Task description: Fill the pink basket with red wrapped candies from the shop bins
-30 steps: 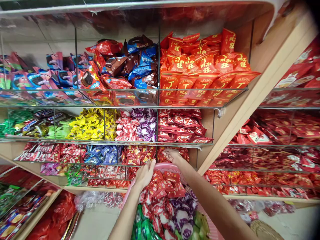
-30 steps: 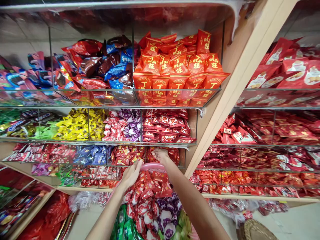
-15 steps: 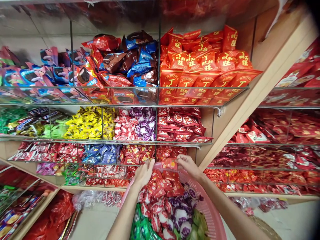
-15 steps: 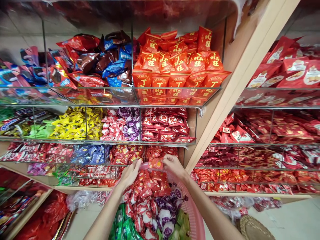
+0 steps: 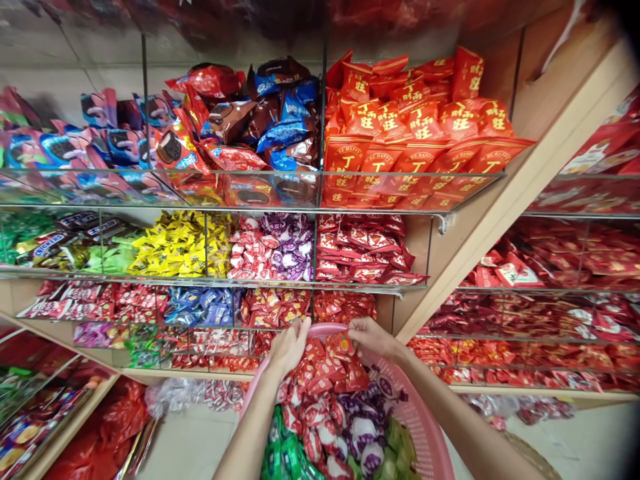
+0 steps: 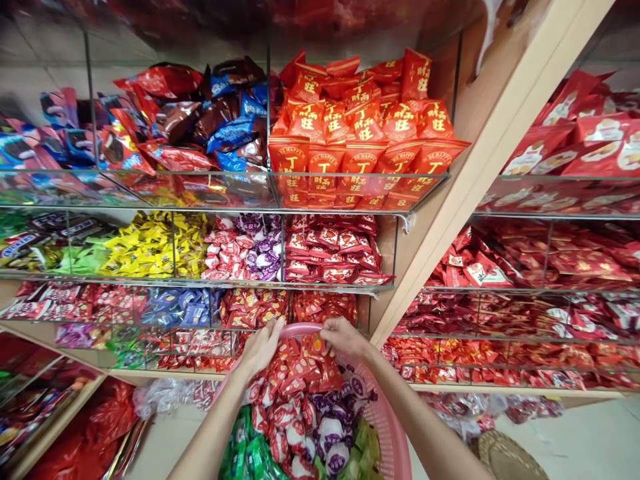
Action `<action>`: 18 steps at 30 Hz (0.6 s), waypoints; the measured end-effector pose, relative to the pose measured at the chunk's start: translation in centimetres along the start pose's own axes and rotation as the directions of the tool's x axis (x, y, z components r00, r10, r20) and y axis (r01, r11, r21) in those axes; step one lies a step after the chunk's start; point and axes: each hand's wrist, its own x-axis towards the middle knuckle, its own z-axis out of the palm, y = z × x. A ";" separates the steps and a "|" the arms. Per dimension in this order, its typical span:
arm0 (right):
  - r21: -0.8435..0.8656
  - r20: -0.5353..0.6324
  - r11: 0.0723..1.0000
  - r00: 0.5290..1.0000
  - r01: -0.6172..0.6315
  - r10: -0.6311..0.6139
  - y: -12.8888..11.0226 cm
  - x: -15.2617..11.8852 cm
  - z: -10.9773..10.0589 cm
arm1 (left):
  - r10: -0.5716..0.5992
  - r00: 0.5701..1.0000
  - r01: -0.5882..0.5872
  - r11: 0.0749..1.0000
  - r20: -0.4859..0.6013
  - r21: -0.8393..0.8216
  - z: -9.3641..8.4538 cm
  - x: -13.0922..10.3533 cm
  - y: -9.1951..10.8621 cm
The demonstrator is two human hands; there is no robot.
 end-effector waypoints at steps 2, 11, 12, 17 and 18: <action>-0.032 0.006 0.999 1.000 0.006 -0.005 -0.1 0.1 0.2 | 0.004 1.000 -0.004 1.000 -0.002 0.003 0.0 0.0 0.0; -0.121 -0.045 0.993 0.999 0.012 -0.017 0.3 0.1 0.9 | 0.017 1.000 -0.017 1.000 -0.007 0.006 0.0 0.0 -0.1; -0.131 -0.084 0.991 0.996 0.013 -0.024 0.3 0.0 0.8 | 0.017 1.000 -0.017 1.000 -0.008 0.009 0.1 0.1 -0.1; -0.120 -0.344 0.992 0.936 0.031 -0.071 -0.6 0.7 -0.7 | 0.018 1.000 -0.018 1.000 -0.007 0.019 0.2 0.2 -0.3; -0.099 -0.380 0.995 0.923 0.024 -0.060 -0.7 1.3 -1.0 | 0.019 1.000 -0.019 1.000 -0.009 0.020 0.3 0.2 -0.3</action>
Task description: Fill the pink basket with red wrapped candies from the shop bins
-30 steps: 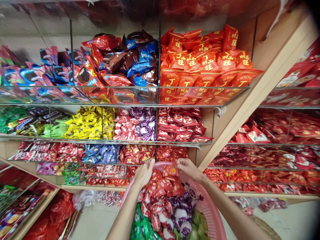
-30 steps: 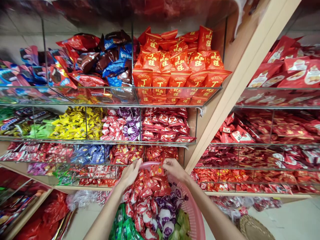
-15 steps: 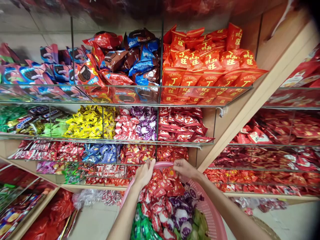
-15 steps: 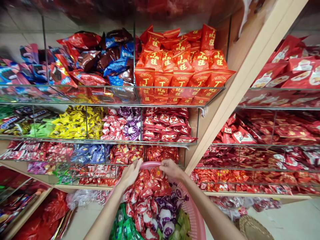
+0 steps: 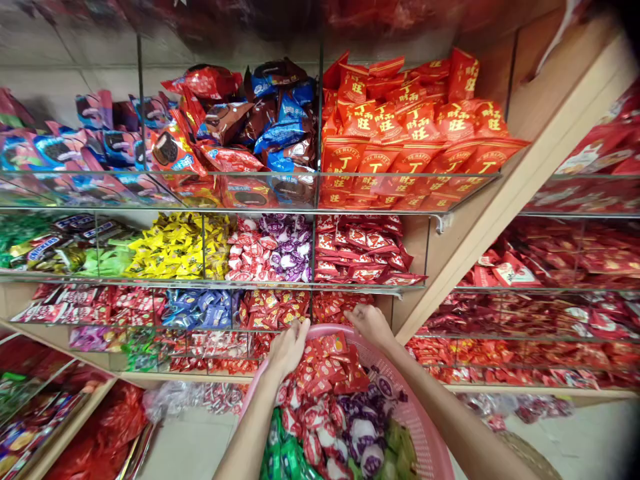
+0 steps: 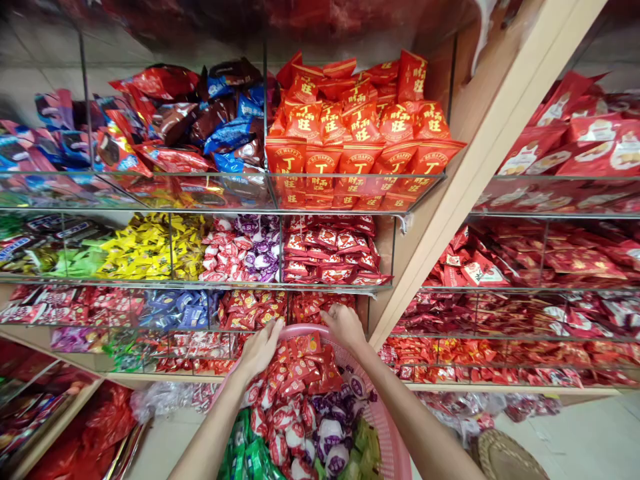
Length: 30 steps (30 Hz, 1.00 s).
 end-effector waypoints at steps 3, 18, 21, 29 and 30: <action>0.066 -0.049 0.993 0.994 -0.098 0.101 0.1 2.3 0.4 | 0.004 1.000 -0.004 1.000 -0.006 -0.004 0.1 0.0 0.0; 0.404 0.002 0.832 0.910 -0.379 0.414 1.0 6.5 2.4 | 0.030 0.999 -0.030 0.999 -0.014 -0.017 0.0 -0.1 -0.1; 0.423 0.013 0.826 0.914 -0.372 0.405 1.2 6.0 2.1 | 0.018 1.000 -0.018 0.999 -0.007 -0.027 0.0 -0.1 0.0; 0.443 -0.144 0.896 0.984 -0.032 0.107 1.4 3.1 0.4 | 0.021 1.000 -0.021 1.000 -0.008 -0.018 0.0 0.0 -0.1; 0.442 -0.155 0.897 0.986 0.017 0.057 1.3 2.4 -0.1 | 0.020 1.000 -0.020 1.000 -0.008 -0.018 0.0 0.0 -0.1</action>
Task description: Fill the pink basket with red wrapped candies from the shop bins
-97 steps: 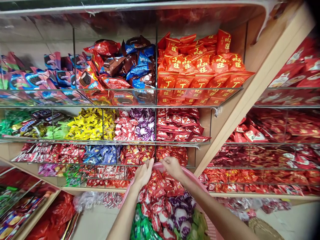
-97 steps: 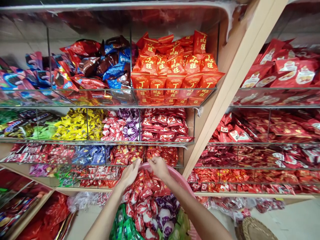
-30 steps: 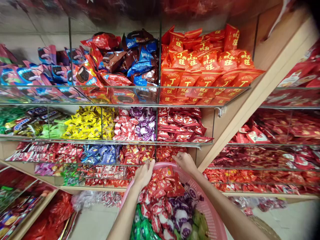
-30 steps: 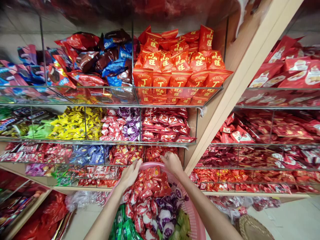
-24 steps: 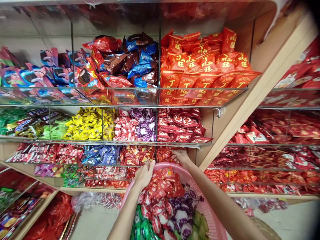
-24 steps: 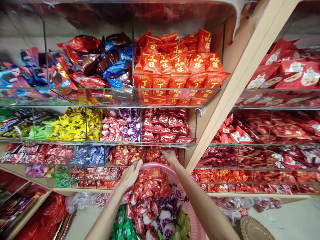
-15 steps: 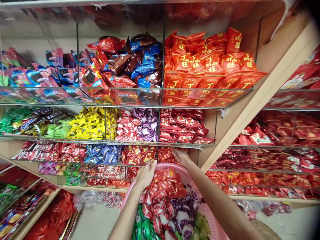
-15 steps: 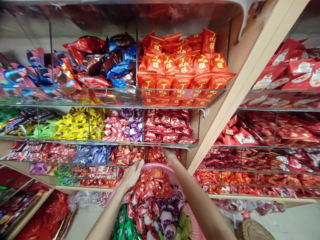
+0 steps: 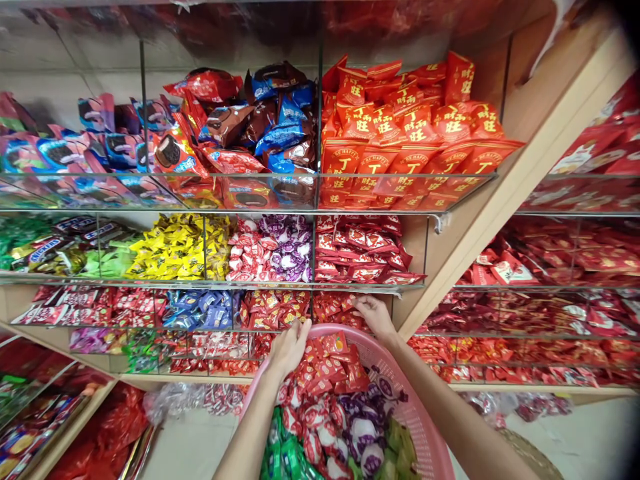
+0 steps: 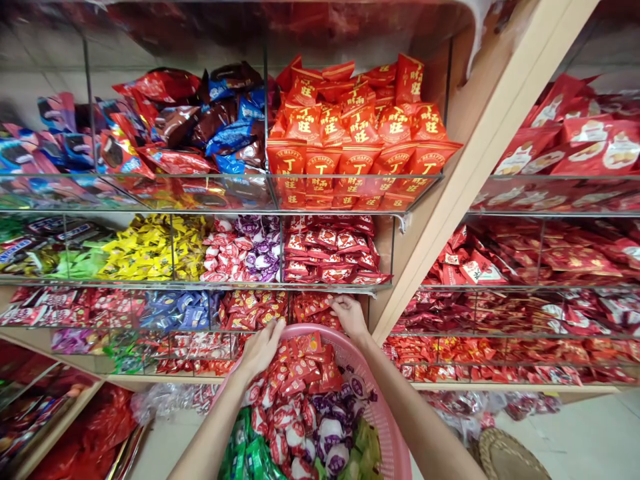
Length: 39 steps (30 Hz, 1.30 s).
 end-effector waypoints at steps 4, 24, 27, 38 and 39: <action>0.016 0.063 0.995 0.993 0.098 -0.099 -0.8 -3.3 -2.5 | -0.002 1.000 0.002 1.000 -0.007 0.008 0.1 0.1 0.0; -0.227 0.019 0.971 0.997 -0.069 0.076 0.6 -9.0 -4.6 | -0.007 1.000 0.007 0.998 -0.015 0.055 -0.1 -0.2 0.4; -0.228 0.031 0.971 0.996 -0.072 0.081 0.9 -8.9 -3.9 | -0.007 1.000 0.008 0.998 -0.018 0.057 0.0 -0.1 0.3; -0.451 0.037 0.892 0.999 0.020 -0.004 2.8 -9.2 -3.2 | 0.005 1.000 -0.004 1.000 -0.018 0.031 0.2 0.0 0.2; -0.547 0.027 0.835 0.998 0.063 -0.057 2.4 -9.3 -3.3 | 0.004 1.000 -0.004 1.000 -0.017 0.029 0.2 0.0 0.2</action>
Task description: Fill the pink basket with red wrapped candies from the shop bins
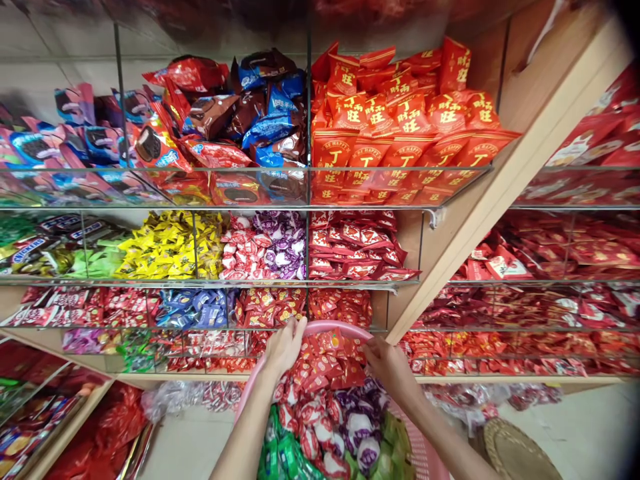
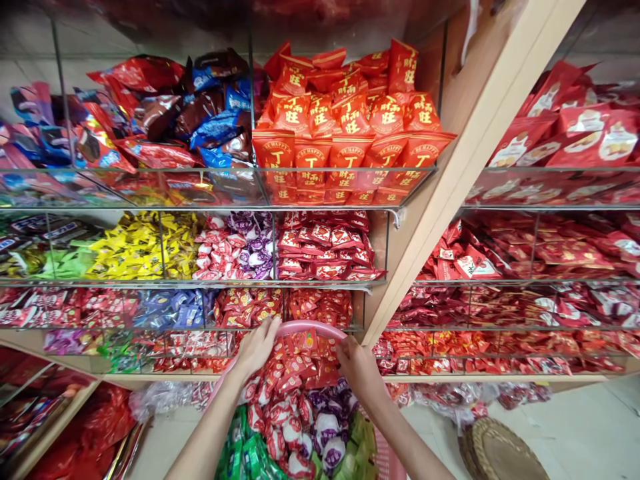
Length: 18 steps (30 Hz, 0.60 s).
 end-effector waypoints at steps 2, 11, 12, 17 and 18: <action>-0.282 -0.046 0.952 0.990 0.117 -0.136 -0.9 -0.1 -0.5 | 0.000 1.000 0.000 1.000 0.002 -0.001 0.0 0.0 0.0; -0.564 0.493 0.277 0.586 0.778 -0.643 -1.8 0.1 2.2 | -0.010 1.000 0.010 1.000 -0.001 0.008 -0.1 -0.1 0.1; -0.574 0.508 0.250 0.579 0.779 -0.638 -1.1 0.3 2.5 | -0.009 1.000 0.009 1.000 0.001 0.011 -0.1 -0.1 0.1; -0.599 0.509 0.238 0.593 0.765 -0.624 0.9 1.3 2.9 | -0.002 1.000 0.002 1.000 0.002 0.030 0.0 0.0 0.0; -0.604 0.510 0.241 0.601 0.760 -0.616 0.9 1.3 2.9 | -0.004 1.000 0.004 0.999 0.002 0.032 0.0 0.0 0.0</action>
